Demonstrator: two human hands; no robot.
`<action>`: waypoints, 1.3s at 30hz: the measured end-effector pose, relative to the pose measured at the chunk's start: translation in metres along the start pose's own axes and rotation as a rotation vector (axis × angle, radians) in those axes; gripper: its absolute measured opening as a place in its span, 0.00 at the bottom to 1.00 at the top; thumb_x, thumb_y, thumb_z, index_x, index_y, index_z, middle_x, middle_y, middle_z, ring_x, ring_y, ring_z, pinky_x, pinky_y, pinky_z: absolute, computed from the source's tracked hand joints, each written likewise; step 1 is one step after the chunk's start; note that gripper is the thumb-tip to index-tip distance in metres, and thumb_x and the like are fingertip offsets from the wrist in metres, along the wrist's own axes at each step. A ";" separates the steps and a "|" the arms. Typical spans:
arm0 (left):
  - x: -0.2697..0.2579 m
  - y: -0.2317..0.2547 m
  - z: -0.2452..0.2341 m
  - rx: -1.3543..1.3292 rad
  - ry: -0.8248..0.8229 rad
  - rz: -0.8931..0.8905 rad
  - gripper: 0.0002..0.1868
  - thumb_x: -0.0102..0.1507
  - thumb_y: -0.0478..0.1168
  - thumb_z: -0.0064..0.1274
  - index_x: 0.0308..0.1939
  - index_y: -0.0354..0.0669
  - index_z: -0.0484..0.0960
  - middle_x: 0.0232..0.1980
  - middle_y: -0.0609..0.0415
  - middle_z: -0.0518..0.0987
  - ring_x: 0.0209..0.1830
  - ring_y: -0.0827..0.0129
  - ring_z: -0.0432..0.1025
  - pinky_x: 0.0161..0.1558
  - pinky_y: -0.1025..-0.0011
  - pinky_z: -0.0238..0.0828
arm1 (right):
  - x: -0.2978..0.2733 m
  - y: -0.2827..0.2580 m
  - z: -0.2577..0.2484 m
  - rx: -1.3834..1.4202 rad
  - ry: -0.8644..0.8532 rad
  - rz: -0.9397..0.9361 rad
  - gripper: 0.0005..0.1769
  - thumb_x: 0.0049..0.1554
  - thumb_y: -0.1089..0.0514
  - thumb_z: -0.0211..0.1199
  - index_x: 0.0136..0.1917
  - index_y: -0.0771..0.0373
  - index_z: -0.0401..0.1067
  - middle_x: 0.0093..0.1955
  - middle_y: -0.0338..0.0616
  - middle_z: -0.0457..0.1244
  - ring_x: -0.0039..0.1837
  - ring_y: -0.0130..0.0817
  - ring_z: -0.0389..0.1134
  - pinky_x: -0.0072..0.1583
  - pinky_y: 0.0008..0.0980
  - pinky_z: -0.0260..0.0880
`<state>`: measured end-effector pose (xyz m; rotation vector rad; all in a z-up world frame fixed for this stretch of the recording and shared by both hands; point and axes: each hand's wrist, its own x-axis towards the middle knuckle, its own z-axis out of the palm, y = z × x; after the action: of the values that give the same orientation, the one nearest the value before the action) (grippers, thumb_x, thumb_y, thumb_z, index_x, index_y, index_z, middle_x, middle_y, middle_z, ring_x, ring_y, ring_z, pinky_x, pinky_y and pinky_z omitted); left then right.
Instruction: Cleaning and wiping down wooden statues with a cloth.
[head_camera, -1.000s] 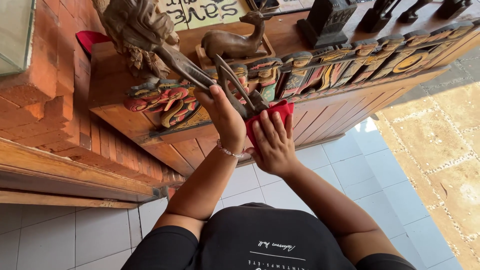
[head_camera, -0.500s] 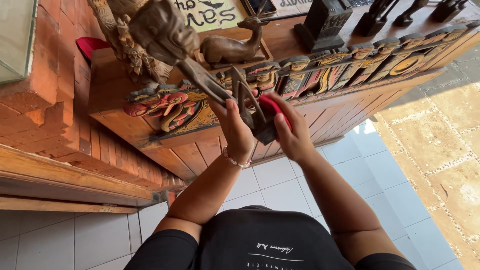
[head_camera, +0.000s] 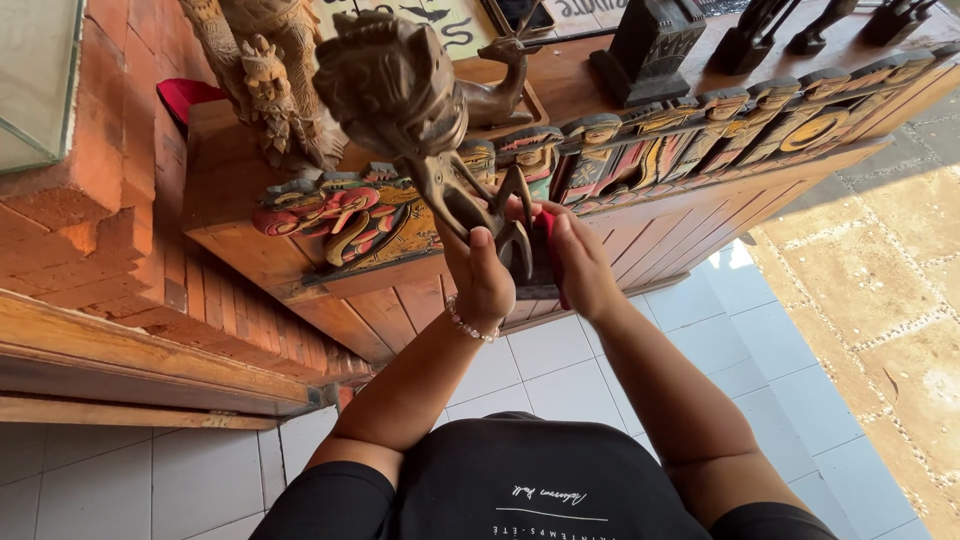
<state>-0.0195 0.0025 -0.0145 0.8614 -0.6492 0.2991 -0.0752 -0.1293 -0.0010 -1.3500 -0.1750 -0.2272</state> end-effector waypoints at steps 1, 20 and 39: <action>0.004 0.000 0.001 0.000 -0.001 0.003 0.32 0.76 0.61 0.42 0.67 0.36 0.59 0.55 0.44 0.72 0.52 0.64 0.71 0.61 0.65 0.70 | -0.007 -0.011 0.017 0.000 -0.001 -0.003 0.34 0.74 0.44 0.43 0.79 0.75 0.58 0.76 0.60 0.59 0.75 0.47 0.59 0.76 0.44 0.56; 0.031 -0.014 -0.021 -0.683 0.021 -0.259 0.33 0.70 0.69 0.45 0.59 0.44 0.64 0.50 0.48 0.74 0.50 0.52 0.74 0.56 0.50 0.74 | -0.013 0.013 0.013 0.854 -0.167 0.224 0.39 0.72 0.33 0.41 0.81 0.65 0.57 0.71 0.58 0.62 0.68 0.53 0.66 0.64 0.46 0.67; 0.038 0.014 -0.034 -0.162 0.157 0.016 0.32 0.70 0.69 0.47 0.59 0.47 0.61 0.50 0.45 0.75 0.47 0.48 0.79 0.56 0.48 0.79 | -0.024 0.029 -0.049 0.725 0.247 0.335 0.34 0.50 0.61 0.55 0.69 0.76 0.61 0.62 0.58 0.66 0.60 0.49 0.71 0.62 0.47 0.74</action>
<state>0.0165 0.0378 0.0019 0.6710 -0.5262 0.3206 -0.0907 -0.1698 -0.0447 -0.6061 0.1692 -0.0335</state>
